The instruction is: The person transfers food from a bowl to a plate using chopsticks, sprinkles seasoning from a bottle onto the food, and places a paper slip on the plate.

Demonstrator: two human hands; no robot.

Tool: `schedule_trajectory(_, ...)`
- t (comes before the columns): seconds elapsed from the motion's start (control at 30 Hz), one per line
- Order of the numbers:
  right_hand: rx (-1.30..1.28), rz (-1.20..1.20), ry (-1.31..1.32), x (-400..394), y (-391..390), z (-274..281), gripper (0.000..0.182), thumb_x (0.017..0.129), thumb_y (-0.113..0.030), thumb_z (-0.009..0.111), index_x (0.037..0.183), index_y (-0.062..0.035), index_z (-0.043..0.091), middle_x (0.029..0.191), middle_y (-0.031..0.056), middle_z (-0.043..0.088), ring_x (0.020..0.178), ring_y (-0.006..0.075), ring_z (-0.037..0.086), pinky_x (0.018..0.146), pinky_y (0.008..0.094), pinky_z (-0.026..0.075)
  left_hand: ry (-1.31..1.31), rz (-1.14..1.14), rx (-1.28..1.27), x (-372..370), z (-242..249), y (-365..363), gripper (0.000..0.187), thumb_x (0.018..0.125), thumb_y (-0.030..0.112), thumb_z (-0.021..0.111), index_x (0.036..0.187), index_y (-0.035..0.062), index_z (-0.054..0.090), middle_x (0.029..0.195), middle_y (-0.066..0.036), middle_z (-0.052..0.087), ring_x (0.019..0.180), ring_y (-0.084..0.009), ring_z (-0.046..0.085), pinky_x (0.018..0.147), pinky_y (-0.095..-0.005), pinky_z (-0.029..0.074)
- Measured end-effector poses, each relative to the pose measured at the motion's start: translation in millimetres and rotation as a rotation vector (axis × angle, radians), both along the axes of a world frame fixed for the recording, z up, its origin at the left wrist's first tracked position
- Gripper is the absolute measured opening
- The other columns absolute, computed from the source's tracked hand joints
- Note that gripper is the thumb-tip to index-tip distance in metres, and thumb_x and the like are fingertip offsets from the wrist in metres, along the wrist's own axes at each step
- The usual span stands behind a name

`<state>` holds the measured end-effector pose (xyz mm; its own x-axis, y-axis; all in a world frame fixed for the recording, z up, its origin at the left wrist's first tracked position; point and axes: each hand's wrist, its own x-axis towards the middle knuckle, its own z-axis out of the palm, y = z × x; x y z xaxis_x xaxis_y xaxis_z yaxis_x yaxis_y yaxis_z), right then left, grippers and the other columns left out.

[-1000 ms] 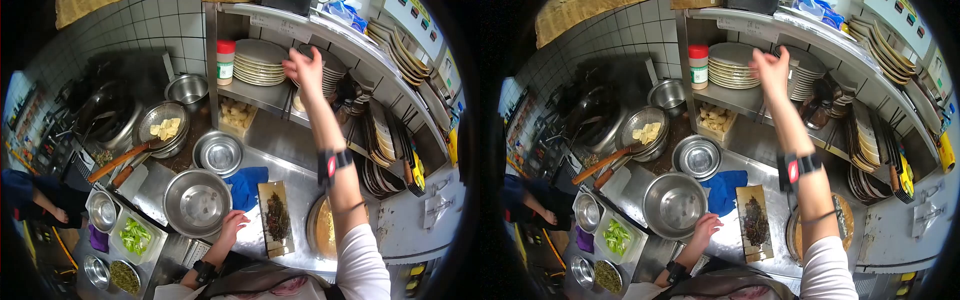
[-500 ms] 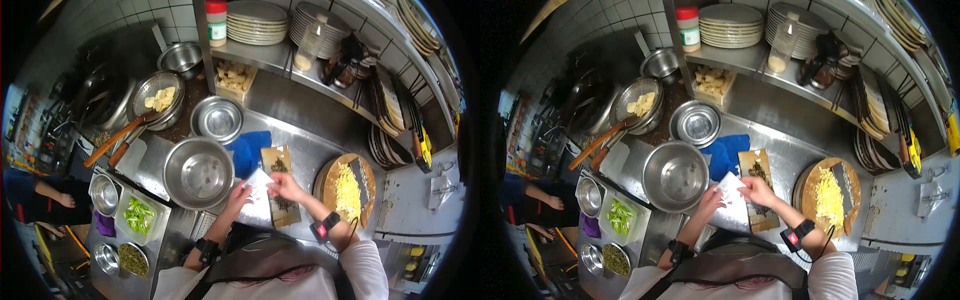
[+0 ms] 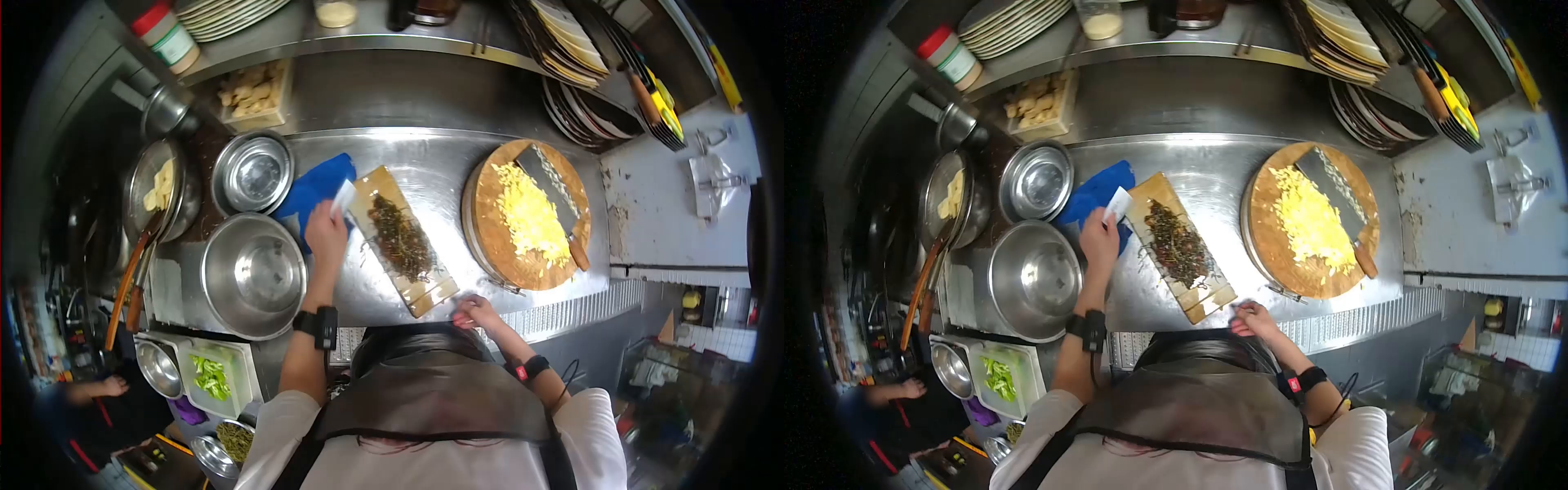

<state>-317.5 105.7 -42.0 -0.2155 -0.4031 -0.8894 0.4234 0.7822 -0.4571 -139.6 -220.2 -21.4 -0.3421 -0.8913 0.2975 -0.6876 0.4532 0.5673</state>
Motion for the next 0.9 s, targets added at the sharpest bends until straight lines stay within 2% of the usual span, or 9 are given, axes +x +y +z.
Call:
schedule_trajectory(0.03,-0.076,-0.061,-0.054,2,-2,-1,0.030,0.090,-0.022,0.053,0.111,-0.0024,0.045,0.085,0.0128,0.064,0.072,0.0175,0.065,0.063,0.0268,0.054,-0.046,-0.007,-0.092,-7,-5,-12,0.016,0.081,0.020,0.055,0.087,0.0054,0.055,0.075,-0.016,0.057,0.072,-0.0354,0.055,0.063,-0.0439,0.044)
schedule_trajectory(0.07,-0.119,-0.105,-0.107,2,-4,-5,0.026,0.090,-0.020,0.052,0.106,-0.0013,0.046,0.089,0.0146,0.064,0.080,0.0189,0.065,0.070,0.0286,0.054,-0.091,-0.015,0.002,-11,-12,-22,0.021,0.082,0.020,0.053,0.093,0.0024,0.056,0.083,-0.018,0.059,0.079,-0.0372,0.056,0.069,-0.0446,0.044)
schedule_trajectory(0.13,-0.189,-0.221,-0.165,6,-8,-17,0.023,0.090,-0.018,0.052,0.105,-0.0013,0.046,0.090,0.0149,0.064,0.081,0.0197,0.065,0.071,0.0287,0.054,-0.007,0.043,0.230,-20,-39,-35,0.030,0.084,0.022,0.052,0.104,-0.0004,0.055,0.096,-0.022,0.059,0.091,-0.0390,0.055,0.077,-0.0440,0.044)
schedule_trajectory(0.2,-0.272,-0.358,-0.200,10,-13,-26,0.017,0.091,-0.014,0.050,0.102,-0.0016,0.047,0.090,0.0155,0.064,0.082,0.0212,0.066,0.072,0.0287,0.055,0.200,-0.007,0.391,-26,-73,-54,0.041,0.086,0.023,0.052,0.116,-0.0042,0.048,0.109,-0.028,0.054,0.105,-0.0409,0.050,0.089,-0.0401,0.041)
schedule_trajectory(0.43,-0.169,-0.264,-0.010,14,-16,-42,0.019,0.089,-0.016,0.055,0.101,-0.0013,0.050,0.085,0.0129,0.065,0.070,0.0199,0.066,0.059,0.0265,0.055,0.172,0.073,0.435,-33,-66,-53,0.041,0.085,0.024,0.051,0.116,-0.0045,0.048,0.108,-0.029,0.055,0.104,-0.0406,0.051,0.088,-0.0412,0.040)
schedule_trajectory(0.57,-0.131,-0.246,0.017,15,-2,-44,0.020,0.088,-0.017,0.056,0.101,-0.0024,0.049,0.084,0.0132,0.065,0.066,0.0198,0.066,0.055,0.0261,0.055,0.029,0.026,0.519,-32,-50,-44,0.038,0.084,0.022,0.050,0.112,-0.0040,0.049,0.103,-0.028,0.057,0.100,-0.0407,0.054,0.085,-0.0424,0.042)
schedule_trajectory(0.67,-0.185,-0.337,0.035,21,18,-40,0.013,0.091,-0.018,0.053,0.096,-0.0065,0.050,0.083,0.0090,0.064,0.070,0.0159,0.065,0.062,0.0248,0.055,0.000,-0.013,0.532,-26,-53,-29,0.036,0.084,0.022,0.051,0.110,-0.0036,0.050,0.101,-0.027,0.058,0.098,-0.0405,0.055,0.083,-0.0425,0.043)
schedule_trajectory(0.73,-0.363,-0.543,-0.084,23,27,-34,0.012,0.092,-0.019,0.051,0.096,-0.0079,0.050,0.089,0.0066,0.063,0.076,0.0135,0.064,0.065,0.0256,0.055,-0.003,-0.025,0.562,-24,-51,-19,0.036,0.084,0.022,0.051,0.109,-0.0033,0.051,0.100,-0.027,0.058,0.097,-0.0402,0.055,0.082,-0.0424,0.043)
schedule_trajectory(0.9,-0.519,-0.497,-0.146,14,31,-12,0.011,0.093,-0.018,0.048,0.100,-0.0093,0.048,0.099,0.0045,0.060,0.085,0.0128,0.061,0.073,0.0299,0.055,0.065,0.011,0.531,-23,-46,-13,0.039,0.082,0.024,0.054,0.112,-0.0015,0.051,0.102,-0.026,0.058,0.098,-0.0389,0.055,0.082,-0.0409,0.043)
